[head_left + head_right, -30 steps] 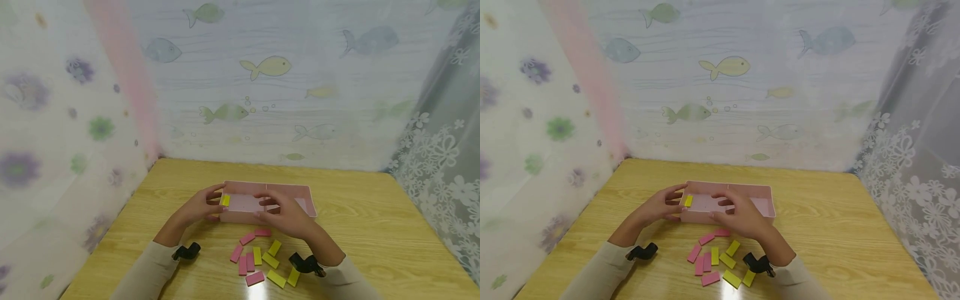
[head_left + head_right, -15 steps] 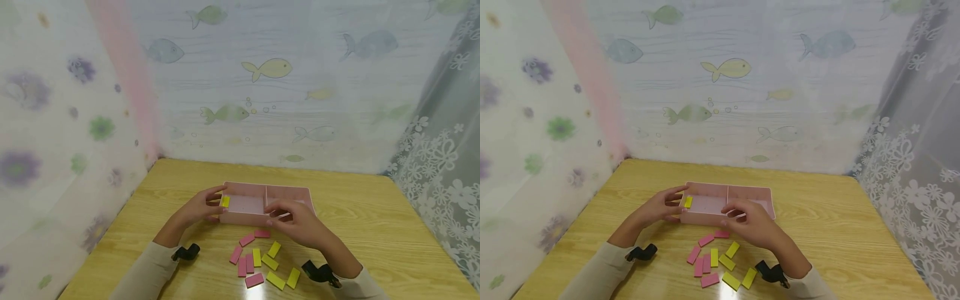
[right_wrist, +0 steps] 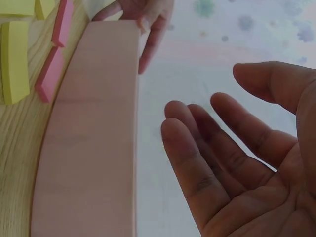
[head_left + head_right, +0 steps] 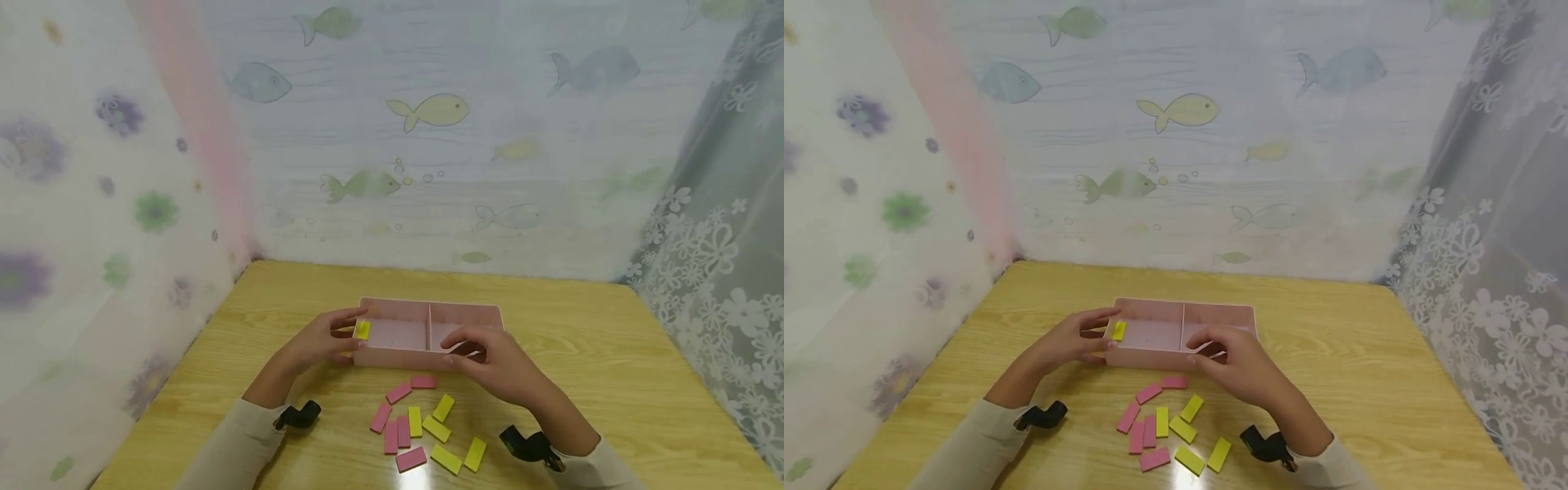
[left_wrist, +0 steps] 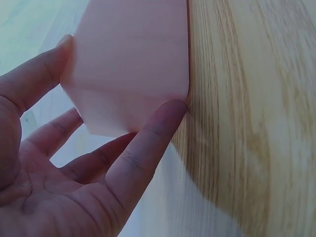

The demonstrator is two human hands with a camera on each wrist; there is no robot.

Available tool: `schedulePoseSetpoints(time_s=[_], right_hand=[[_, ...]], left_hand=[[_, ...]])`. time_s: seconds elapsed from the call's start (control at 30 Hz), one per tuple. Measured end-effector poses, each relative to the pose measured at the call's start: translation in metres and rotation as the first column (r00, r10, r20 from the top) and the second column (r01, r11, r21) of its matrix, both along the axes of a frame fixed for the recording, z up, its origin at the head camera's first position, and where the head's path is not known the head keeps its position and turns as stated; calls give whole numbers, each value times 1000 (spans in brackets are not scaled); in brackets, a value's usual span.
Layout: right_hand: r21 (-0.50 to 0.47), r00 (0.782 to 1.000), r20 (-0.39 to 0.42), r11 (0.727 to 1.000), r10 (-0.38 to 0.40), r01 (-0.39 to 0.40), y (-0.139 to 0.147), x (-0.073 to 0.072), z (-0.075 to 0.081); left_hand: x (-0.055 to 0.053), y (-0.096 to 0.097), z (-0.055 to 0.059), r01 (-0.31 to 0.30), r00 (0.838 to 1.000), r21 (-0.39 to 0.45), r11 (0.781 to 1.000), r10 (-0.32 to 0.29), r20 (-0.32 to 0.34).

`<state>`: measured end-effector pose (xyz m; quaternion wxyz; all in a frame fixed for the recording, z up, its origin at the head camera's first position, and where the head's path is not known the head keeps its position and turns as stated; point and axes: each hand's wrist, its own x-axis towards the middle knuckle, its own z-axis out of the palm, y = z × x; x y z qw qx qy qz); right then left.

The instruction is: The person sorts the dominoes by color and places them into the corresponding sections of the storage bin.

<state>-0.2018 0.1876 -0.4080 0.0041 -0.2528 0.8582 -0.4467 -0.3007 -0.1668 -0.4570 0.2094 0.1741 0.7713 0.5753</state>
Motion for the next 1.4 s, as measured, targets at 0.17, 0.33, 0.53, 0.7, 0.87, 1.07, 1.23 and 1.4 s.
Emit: schedulePoseSetpoints(time_s=[0.17, 0.33, 0.53, 0.7, 0.87, 1.07, 1.23, 1.4], right_hand=[[9, 1000, 5, 1000, -17, 17, 3, 2, -4], [33, 1000, 15, 999, 12, -13, 8, 1, -4], [78, 995, 55, 993, 84, -89, 12, 1, -8], [124, 988, 70, 982, 138, -146, 10, 1, -18], [161, 983, 88, 971, 162, -174, 7, -1, -24], [190, 976, 110, 960, 187, -205, 5, -3, -30], [195, 975, 120, 958, 188, -209, 1, -6, -36], [214, 972, 138, 953, 188, -215, -2, -7, -43]], left_hand=[[3, -1, 0, 4, 1000, 9, 1000, -4, 8], [1, 0, 1, 10, 1000, 22, 1000, -10, 7], [-3, 2, 1, 9, 1000, 20, 1000, -9, -8], [-2, 1, -1, -3, 1000, 9, 1000, 3, 1], [0, 3, 0, 1, 1000, 24, 1000, -1, 12], [-1, 3, 1, 17, 1000, 32, 999, -17, 15], [-1, 2, 1, 12, 1000, 32, 999, -12, 14], [0, 0, -1, 11, 1000, 24, 1000, -11, 13]])
